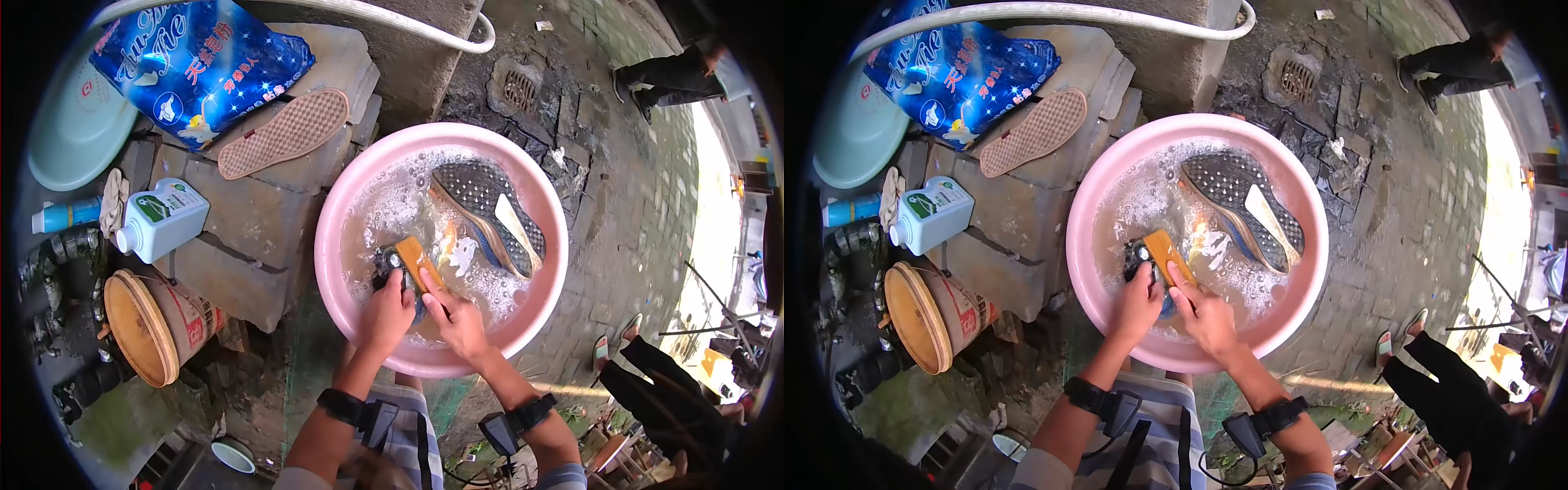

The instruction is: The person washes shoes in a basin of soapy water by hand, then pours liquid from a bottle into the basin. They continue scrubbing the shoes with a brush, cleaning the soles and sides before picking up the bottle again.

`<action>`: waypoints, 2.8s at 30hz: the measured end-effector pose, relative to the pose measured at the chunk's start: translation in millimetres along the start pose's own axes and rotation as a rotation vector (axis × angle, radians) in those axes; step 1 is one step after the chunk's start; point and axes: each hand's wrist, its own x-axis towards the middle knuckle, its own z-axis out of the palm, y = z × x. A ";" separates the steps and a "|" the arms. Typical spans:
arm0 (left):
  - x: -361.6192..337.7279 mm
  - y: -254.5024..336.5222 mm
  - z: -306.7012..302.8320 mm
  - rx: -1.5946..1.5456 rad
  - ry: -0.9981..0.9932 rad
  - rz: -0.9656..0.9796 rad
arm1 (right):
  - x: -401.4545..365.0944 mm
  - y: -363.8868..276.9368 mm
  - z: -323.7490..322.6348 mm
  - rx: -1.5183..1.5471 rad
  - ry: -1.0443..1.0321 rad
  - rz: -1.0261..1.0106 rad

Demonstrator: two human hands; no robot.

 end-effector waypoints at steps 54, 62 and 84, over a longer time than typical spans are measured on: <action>-17.3 17.2 -9.5 0.079 -0.064 0.068 | 105.0 -20.1 -2.0 -0.686 0.289 -0.044; -14.5 17.3 -14.9 -0.040 -0.072 0.050 | -31.1 -18.6 -3.5 -0.577 0.117 -0.034; -14.2 14.2 -11.3 0.036 -0.088 0.093 | -37.8 -13.4 -2.2 -0.437 0.131 0.003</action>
